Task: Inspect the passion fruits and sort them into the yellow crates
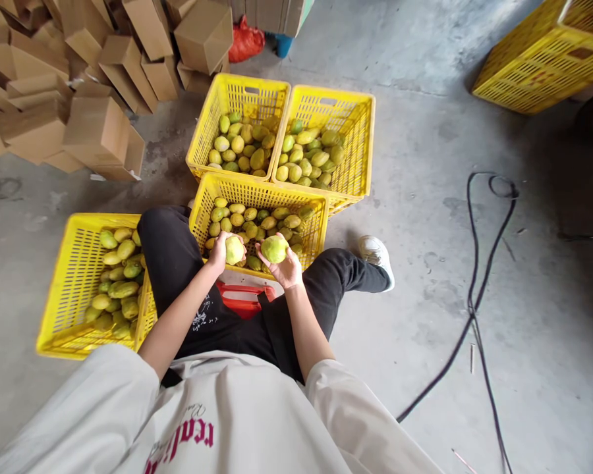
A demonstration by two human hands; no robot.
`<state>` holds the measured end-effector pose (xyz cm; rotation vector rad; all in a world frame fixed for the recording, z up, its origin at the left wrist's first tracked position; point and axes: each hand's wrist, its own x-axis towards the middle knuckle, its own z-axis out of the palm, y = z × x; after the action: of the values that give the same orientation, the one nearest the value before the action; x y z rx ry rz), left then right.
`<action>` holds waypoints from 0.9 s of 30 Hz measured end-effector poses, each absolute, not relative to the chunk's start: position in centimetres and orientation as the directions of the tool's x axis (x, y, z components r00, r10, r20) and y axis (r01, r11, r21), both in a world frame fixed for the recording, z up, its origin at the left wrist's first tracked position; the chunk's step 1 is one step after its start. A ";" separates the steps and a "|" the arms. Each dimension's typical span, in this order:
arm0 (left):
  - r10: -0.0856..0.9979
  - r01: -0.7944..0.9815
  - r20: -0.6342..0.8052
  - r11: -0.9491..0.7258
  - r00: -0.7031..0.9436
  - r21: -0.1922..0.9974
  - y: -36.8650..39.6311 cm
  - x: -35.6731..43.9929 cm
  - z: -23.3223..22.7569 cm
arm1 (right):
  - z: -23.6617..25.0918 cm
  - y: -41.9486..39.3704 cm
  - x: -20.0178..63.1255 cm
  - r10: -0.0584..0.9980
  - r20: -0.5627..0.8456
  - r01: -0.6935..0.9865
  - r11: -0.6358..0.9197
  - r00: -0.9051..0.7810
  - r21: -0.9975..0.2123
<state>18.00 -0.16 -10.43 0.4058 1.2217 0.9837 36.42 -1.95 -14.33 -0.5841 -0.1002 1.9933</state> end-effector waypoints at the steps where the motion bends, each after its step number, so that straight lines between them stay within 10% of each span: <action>1: 0.799 -0.407 -0.601 0.552 0.010 0.728 -0.1 18.0 -10.5 | -14.5 -2.0 36.4 0.850 -0.376 -0.808 -0.493 -0.368 -0.324; 17: 0.743 -0.501 -0.668 0.595 0.046 0.628 0.0 18.0 -11.0 | -14.5 -1.7 36.3 0.880 -0.328 -0.830 -0.447 -0.343 -0.332; 27: 0.766 -0.491 -0.614 0.617 0.191 0.615 -0.1 18.4 -10.5 | -15.6 -0.9 36.2 0.713 -0.648 -0.778 -0.557 -0.268 -0.291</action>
<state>18.36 -0.09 -10.48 0.3098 1.0509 0.9021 36.19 -0.89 -15.62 -0.9379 0.1050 1.9492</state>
